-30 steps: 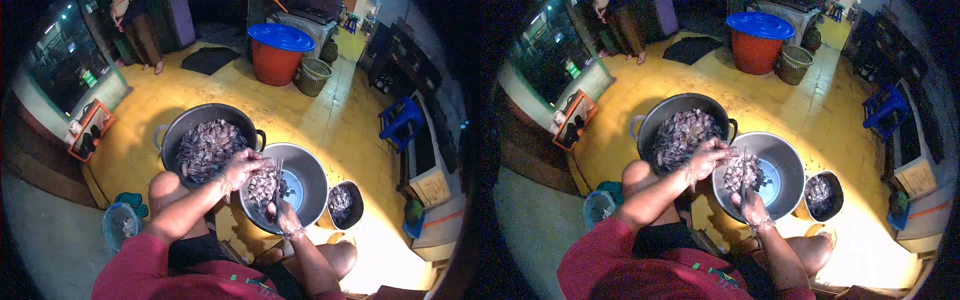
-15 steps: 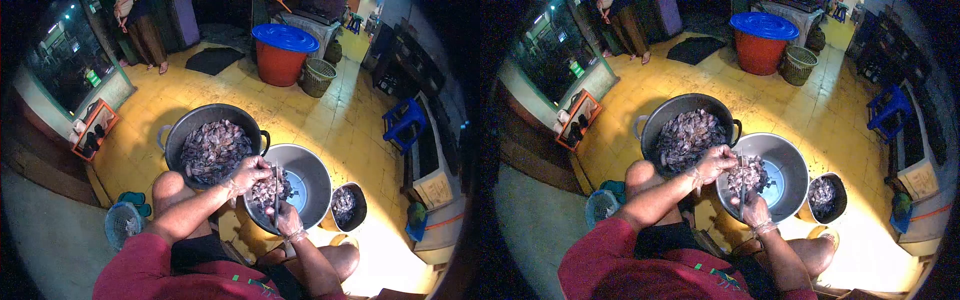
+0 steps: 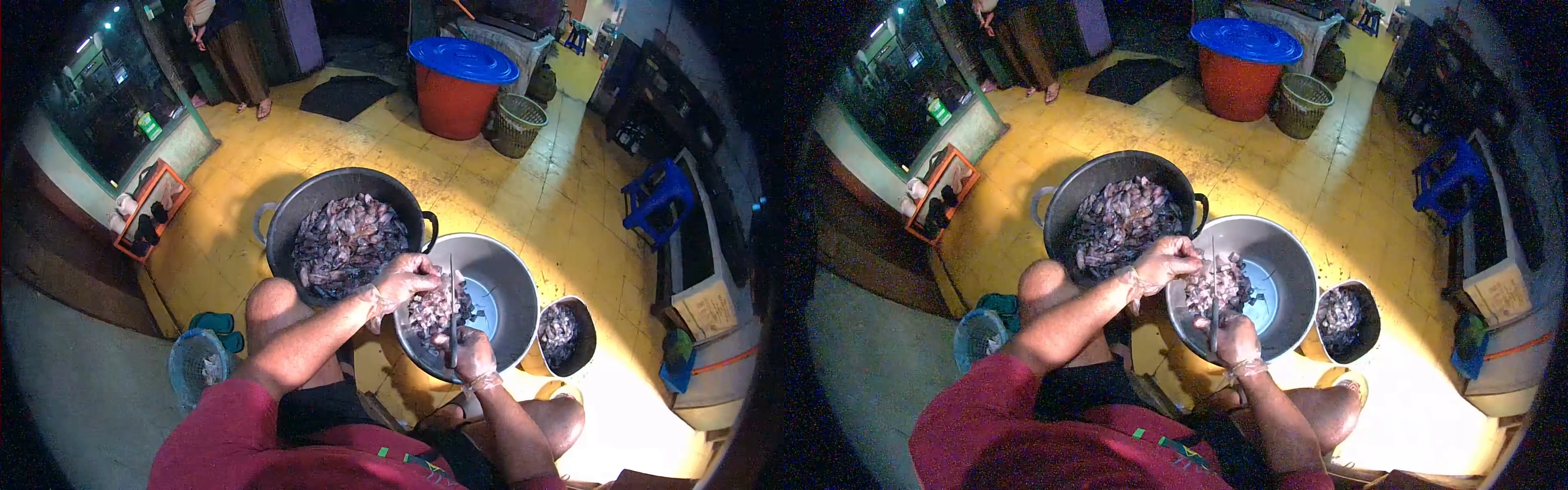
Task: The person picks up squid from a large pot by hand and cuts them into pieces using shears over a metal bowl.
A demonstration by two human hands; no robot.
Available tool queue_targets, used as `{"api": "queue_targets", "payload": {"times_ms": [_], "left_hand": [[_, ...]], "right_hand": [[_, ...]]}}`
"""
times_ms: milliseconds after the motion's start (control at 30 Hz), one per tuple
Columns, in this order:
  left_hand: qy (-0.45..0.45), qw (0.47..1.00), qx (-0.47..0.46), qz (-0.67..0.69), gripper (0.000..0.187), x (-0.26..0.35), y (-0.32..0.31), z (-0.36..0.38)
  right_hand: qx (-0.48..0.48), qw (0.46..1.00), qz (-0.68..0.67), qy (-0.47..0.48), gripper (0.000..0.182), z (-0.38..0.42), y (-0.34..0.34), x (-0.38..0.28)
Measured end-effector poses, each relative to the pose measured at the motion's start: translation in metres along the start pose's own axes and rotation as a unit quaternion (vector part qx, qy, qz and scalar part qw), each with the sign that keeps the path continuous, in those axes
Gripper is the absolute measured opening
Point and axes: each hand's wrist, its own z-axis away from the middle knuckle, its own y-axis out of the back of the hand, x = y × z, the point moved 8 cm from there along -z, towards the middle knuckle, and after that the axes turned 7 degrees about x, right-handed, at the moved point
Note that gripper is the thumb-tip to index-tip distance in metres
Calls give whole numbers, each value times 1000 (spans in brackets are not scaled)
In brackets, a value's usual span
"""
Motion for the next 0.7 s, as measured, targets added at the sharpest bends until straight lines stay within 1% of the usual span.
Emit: {"api": "queue_targets", "payload": {"times_ms": [67,100,167,200,233,267,300,333,367,400,433,467,533,600,667,700], "left_hand": [[0,999,40,33,10,1,4,1],[8,995,32,99,8,2,2,3],[17,993,42,109,7,7,4,4],[32,991,53,123,8,6,7,4],[28,989,54,137,10,6,7,3],[26,989,54,135,10,5,6,2],[29,989,64,128,9,6,5,4],[34,989,74,122,9,6,4,4],[11,992,82,90,8,8,3,5],[14,992,82,92,8,3,3,5],[-5,996,76,37,7,2,3,4],[-24,997,69,-19,7,0,2,5],[-20,998,63,0,9,1,-1,6],[-21,997,75,-8,9,0,0,7],[-15,996,81,-14,9,-3,4,5],[-8,996,89,-19,9,-4,7,4]], "right_hand": [[-9,999,-24,-21,51,2,4,-6],[-8,999,-24,-19,51,4,7,-11],[-18,999,-24,-21,49,4,7,-16],[-18,999,-25,-18,49,3,4,-12],[-29,999,-25,-10,50,2,-2,-6],[-38,999,-25,-2,52,0,-7,-2],[-74,996,-49,0,57,8,-5,-19],[-73,996,-49,1,57,4,-8,-14],[-77,995,-65,8,59,1,-15,-4],[-80,993,-81,15,61,2,-17,-5],[-73,997,-11,8,64,-1,-13,-1],[-74,997,-11,5,64,1,-13,-1],[-61,998,8,11,65,1,-9,-5],[-48,999,5,23,62,4,-6,-10],[-49,996,73,27,58,1,-6,-12],[-38,995,83,30,57,4,-4,-13]]}}
